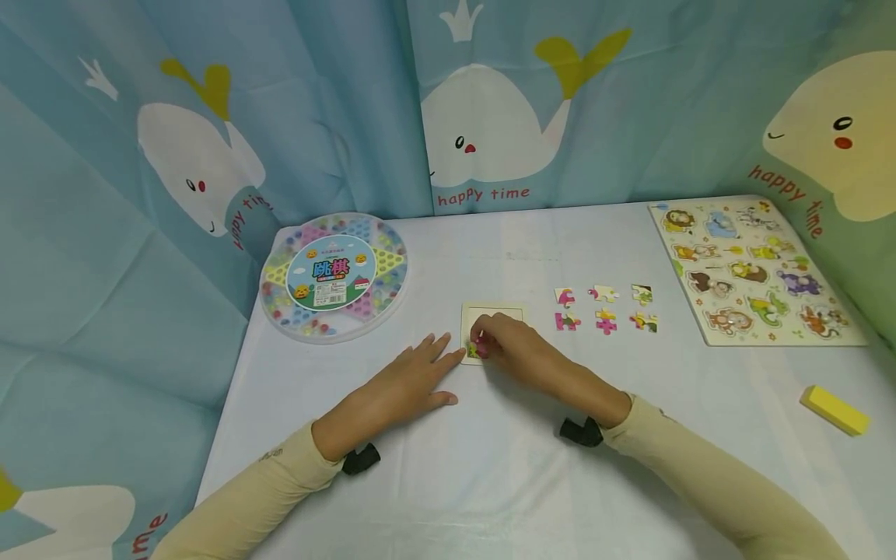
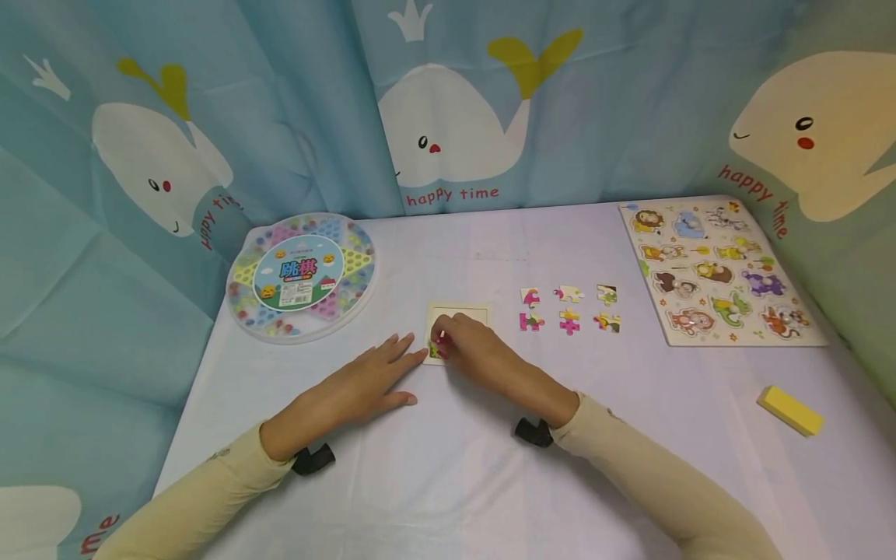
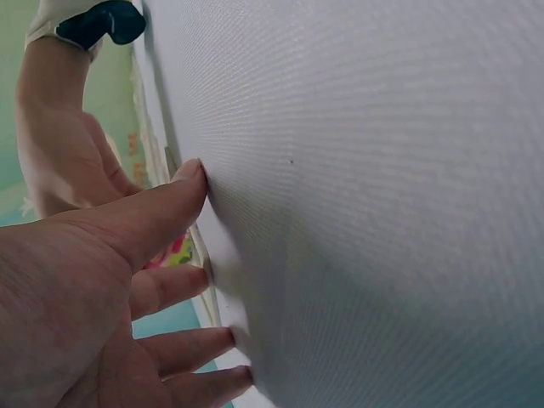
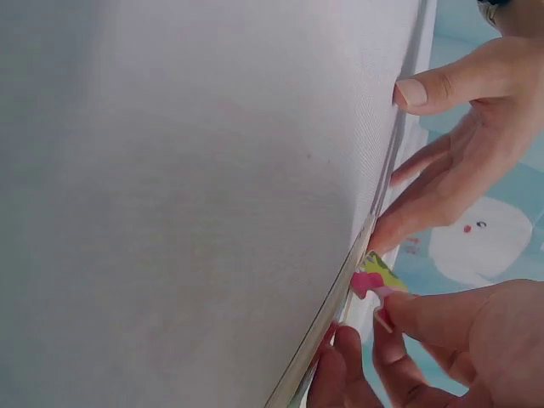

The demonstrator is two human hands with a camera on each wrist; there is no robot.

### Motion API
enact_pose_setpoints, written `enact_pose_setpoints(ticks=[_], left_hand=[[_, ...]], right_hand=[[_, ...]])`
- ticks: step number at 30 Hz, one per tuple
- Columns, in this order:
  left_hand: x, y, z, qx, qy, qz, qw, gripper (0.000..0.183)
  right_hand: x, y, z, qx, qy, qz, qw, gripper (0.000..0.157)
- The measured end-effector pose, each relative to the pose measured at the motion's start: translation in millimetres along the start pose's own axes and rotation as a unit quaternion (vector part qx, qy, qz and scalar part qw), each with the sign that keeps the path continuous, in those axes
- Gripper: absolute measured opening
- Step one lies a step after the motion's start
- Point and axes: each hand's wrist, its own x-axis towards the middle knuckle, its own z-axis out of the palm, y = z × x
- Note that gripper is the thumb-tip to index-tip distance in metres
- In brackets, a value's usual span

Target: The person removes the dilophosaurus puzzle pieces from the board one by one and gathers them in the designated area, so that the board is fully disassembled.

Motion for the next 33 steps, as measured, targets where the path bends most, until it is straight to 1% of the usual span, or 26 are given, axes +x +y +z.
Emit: enact_pose_setpoints(ticks=[3, 5, 7, 9, 13, 18, 22, 24, 26, 29, 31, 33], left_hand=[[-1.1, 0.8, -0.5, -0.002, 0.002, 0.001, 1.0000, 0.072], [-1.9, 1.1, -0.7, -0.004, 0.003, 0.002, 1.0000, 0.072], [-2.5, 1.3, -0.9, -0.007, 0.005, 0.002, 1.0000, 0.072], [-2.9, 1.5, -0.8, -0.007, 0.005, 0.002, 1.0000, 0.072], [-3.2, 1.4, 0.4, -0.010, 0.005, 0.000, 0.9999, 0.072], [-2.9, 1.2, 2.0, -0.017, 0.001, -0.001, 0.9999, 0.073], [-2.6, 0.8, 2.1, -0.013, 0.000, -0.001, 0.9999, 0.073], [-2.8, 0.7, 1.6, -0.013, -0.001, 0.000, 0.9999, 0.073], [-3.1, 0.9, 0.8, -0.013, -0.001, 0.001, 0.9999, 0.072], [-3.0, 1.6, -0.1, -0.013, -0.001, 0.002, 0.9999, 0.073], [-2.8, 2.1, -0.4, -0.012, 0.001, 0.003, 0.9999, 0.073], [-2.4, 2.1, 0.0, -0.010, 0.003, 0.003, 0.9999, 0.072]], right_hand=[[-2, 3, -1.7, 0.028, 0.012, -0.005, 1.000, 0.019], [-4, 5, -3.3, 0.050, 0.012, -0.006, 0.999, 0.019], [-6, 6, -6.4, 0.076, 0.007, 0.005, 0.997, 0.018], [-8, 8, -11.6, 0.086, 0.000, 0.017, 0.996, 0.019], [-15, 14, -29.4, 0.071, -0.012, 0.048, 0.996, 0.014], [-29, 31, -61.7, 0.038, -0.026, 0.076, 0.996, 0.005], [-43, 49, -85.8, 0.006, -0.041, 0.078, 0.996, 0.009], [-50, 58, -94.4, 0.003, -0.057, 0.078, 0.995, 0.011], [-55, 66, -99.9, 0.013, -0.080, 0.086, 0.993, 0.011], [-61, 72, -101.7, 0.039, -0.115, 0.102, 0.987, 0.011], [-63, 74, -100.2, 0.044, -0.123, 0.107, 0.986, 0.010], [-64, 75, -97.6, 0.041, -0.117, 0.102, 0.987, 0.009]])
